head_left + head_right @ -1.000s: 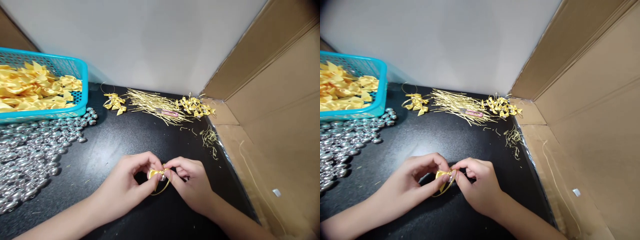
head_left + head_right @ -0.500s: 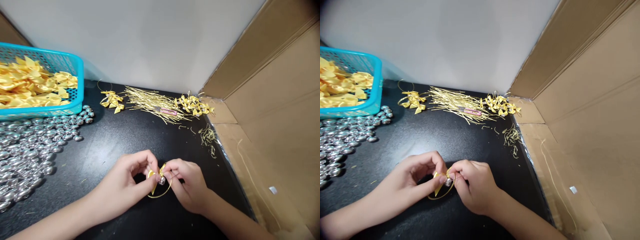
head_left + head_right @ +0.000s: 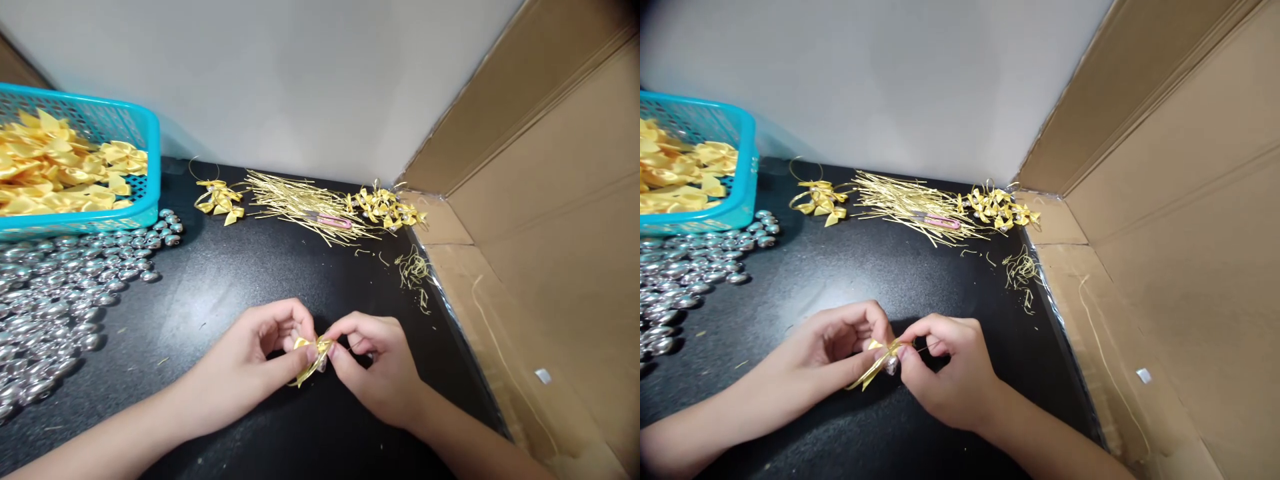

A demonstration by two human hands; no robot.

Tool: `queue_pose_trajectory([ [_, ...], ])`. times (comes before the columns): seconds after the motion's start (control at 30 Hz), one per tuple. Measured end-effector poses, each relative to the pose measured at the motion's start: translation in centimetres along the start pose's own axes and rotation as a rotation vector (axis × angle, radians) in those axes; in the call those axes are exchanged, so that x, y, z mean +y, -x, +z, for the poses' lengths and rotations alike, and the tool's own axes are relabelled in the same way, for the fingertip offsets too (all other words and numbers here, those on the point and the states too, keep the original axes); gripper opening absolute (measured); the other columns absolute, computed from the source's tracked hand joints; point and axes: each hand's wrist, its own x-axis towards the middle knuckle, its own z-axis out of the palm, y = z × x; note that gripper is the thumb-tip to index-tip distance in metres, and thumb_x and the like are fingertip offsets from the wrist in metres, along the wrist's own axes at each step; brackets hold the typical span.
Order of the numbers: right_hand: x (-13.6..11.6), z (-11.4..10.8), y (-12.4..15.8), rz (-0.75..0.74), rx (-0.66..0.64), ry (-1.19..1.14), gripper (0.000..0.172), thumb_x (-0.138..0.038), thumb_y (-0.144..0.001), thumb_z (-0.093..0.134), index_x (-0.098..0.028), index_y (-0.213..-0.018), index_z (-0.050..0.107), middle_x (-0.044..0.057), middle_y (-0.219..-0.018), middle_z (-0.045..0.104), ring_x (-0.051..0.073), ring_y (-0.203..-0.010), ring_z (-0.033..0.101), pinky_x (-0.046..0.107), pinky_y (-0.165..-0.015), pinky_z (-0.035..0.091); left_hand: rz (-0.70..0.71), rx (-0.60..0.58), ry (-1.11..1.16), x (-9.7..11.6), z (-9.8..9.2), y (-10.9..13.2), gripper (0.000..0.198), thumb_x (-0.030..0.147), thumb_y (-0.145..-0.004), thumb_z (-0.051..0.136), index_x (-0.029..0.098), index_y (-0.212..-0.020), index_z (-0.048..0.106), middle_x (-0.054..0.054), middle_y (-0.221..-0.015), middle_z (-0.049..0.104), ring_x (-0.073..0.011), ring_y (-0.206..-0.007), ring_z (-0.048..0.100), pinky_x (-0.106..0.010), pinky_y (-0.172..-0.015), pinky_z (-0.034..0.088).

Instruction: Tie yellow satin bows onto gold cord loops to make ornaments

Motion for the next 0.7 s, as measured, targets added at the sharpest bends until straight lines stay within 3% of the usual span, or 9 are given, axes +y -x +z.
queue_pose_trajectory([
  [0.23, -0.23, 0.46, 0.00, 0.029, 0.060, 0.013, 0.009, -0.011, -0.066, 0.062, -0.017, -0.062, 0.068, -0.008, -0.041, 0.048, 0.004, -0.036, 0.034, 0.015, -0.038, 0.032, 0.002, 0.003, -0.041, -0.37, 0.12, -0.02, 0.010, 0.026, -0.086, 0.062, 0.017, -0.083, 0.060, 0.001, -0.067, 0.058, -0.0097, -0.060, 0.050, -0.019, -0.054, 0.041],
  [0.47, 0.25, 0.58, 0.24, -0.043, 0.065, 0.019, 0.009, -0.012, -0.068, 0.062, -0.018, -0.067, 0.068, -0.007, -0.045, 0.052, 0.004, -0.038, 0.038, 0.014, -0.040, 0.035, 0.115, 0.101, -0.311, -0.35, 0.39, 0.29, 0.008, 0.023, -0.087, 0.060, 0.020, -0.080, 0.064, 0.003, -0.064, 0.061, -0.0093, -0.056, 0.052, -0.018, -0.049, 0.040],
  [0.7, 0.45, 0.78, 0.43, -0.048, 0.051, 0.015, 0.007, -0.012, -0.067, 0.061, -0.018, -0.064, 0.062, -0.009, -0.045, 0.045, 0.004, -0.039, 0.036, 0.014, -0.042, 0.036, 0.211, 0.106, -0.408, -0.12, 0.44, 0.49, 0.008, 0.019, -0.085, 0.061, 0.022, -0.082, 0.068, 0.003, -0.068, 0.069, -0.0105, -0.060, 0.060, -0.018, -0.055, 0.045],
])
